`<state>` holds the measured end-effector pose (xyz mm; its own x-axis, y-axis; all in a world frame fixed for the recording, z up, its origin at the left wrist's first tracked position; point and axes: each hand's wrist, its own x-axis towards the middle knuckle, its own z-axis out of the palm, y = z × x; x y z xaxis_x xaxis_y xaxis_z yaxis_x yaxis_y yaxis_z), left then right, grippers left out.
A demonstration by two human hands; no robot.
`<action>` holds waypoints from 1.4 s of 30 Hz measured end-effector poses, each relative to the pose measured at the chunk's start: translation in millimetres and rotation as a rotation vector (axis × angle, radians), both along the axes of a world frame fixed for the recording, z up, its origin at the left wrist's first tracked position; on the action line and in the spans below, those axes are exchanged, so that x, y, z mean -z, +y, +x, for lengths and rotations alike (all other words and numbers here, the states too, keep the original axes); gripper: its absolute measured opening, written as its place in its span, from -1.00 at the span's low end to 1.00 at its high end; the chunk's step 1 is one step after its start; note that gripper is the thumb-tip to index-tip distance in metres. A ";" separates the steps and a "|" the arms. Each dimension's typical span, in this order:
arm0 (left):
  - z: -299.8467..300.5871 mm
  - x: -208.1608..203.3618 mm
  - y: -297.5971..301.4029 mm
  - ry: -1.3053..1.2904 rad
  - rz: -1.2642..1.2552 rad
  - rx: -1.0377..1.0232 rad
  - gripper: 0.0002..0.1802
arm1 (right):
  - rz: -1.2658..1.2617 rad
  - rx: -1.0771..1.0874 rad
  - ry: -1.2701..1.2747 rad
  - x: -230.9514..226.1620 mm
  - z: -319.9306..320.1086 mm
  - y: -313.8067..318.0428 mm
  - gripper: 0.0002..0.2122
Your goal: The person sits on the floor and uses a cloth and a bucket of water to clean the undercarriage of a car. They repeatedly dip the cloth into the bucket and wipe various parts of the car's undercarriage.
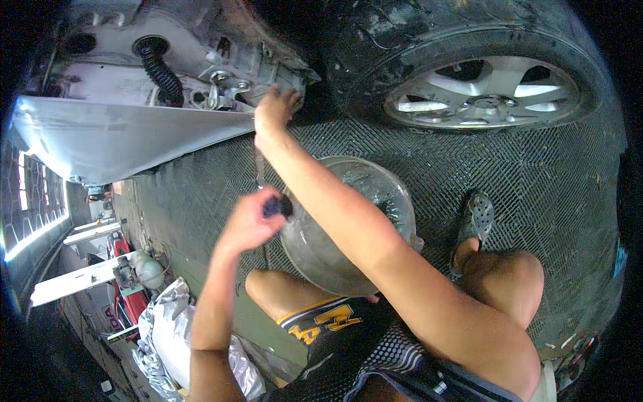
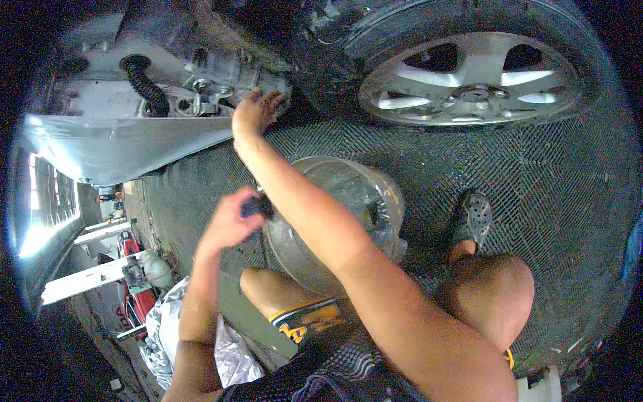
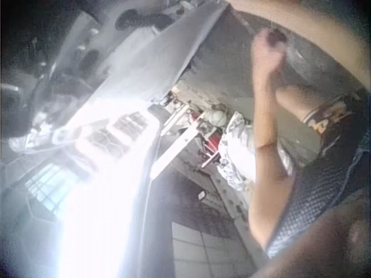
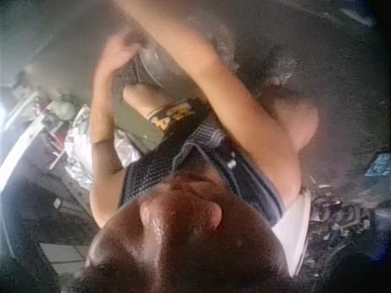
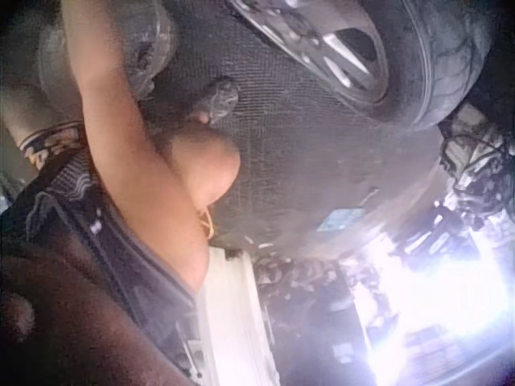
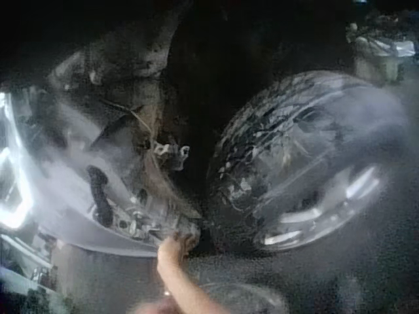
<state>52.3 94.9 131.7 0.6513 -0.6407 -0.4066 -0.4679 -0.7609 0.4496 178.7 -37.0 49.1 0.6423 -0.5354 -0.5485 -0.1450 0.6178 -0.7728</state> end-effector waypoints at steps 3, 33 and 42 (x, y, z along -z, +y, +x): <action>31.9 -58.0 -48.3 -0.352 0.017 0.112 -0.69 | -0.189 0.087 0.126 22.1 24.7 -2.7 -0.39; 19.4 152.7 25.0 -0.548 -0.293 -0.494 -0.69 | 0.176 0.607 -0.165 50.0 -23.6 -9.6 -0.55; 19.3 148.2 17.0 -0.561 -0.292 -0.496 -0.63 | 0.227 0.041 -0.294 93.5 -37.0 -39.0 -0.77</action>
<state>71.6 111.9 -16.5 0.9455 -0.2531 0.2048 -0.3212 -0.8275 0.4604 141.7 -76.0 -44.4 0.7704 -0.4498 -0.4518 0.0912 0.7791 -0.6202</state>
